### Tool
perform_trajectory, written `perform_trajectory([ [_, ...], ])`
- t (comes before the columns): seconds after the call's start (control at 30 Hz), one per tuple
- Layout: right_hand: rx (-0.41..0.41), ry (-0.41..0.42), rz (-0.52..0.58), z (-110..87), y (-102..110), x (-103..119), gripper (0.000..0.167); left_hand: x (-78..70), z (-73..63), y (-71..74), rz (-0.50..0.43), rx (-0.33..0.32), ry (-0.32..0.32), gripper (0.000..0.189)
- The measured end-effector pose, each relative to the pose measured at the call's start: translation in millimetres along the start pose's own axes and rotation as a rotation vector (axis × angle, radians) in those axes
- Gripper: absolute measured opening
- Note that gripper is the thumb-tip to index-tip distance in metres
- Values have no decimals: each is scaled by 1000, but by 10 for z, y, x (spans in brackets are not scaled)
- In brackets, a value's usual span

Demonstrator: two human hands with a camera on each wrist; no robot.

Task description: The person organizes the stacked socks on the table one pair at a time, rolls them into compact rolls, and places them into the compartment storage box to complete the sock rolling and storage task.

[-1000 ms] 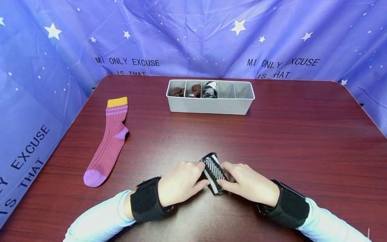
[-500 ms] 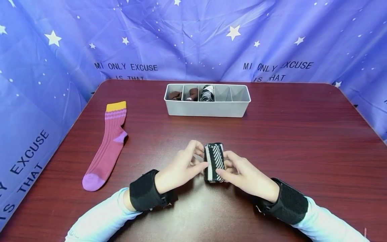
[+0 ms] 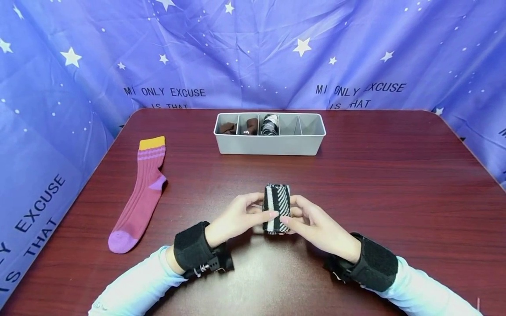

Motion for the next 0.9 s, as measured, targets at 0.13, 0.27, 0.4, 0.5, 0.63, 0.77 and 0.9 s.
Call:
perform_trajectory([
  [0.13, -14, 26, -82, 34, 41, 13, 22, -3, 29, -19, -63, 4, 21, 40],
  [0.27, -56, -25, -167, 170, 192, 3, 23, -33, 175, 55, -108, -41, 74, 37],
  [0.4, -102, -43, -253, 372, 439, 76, 24, -185, 422, 188, -125, -79, 129, 30],
  [0.5, -184, -7, -377, 532, 697, 260, 28, -392, 685, 308, -92, -140, 122, 19],
  [0.63, -389, 8, -561, 783, 1107, 479, 30, -629, 1090, 499, -131, -274, 128, 19],
  [0.77, -600, -44, -680, 948, 1484, 451, 25, -744, 1396, 608, -240, -390, 159, 35],
  [0.9, -702, -109, -801, 962, 1676, 246, 25, -748, 1577, 582, -131, -448, 176, 42],
])
Point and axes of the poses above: each hand's wrist, its own z-axis towards the middle knuckle, its own y-axis out of the back of the hand, x = y × z, the point moved 5 cm from there along z, towards the middle knuckle, and after that the axes turned 3 degrees about -x, right-handed, at the moved point
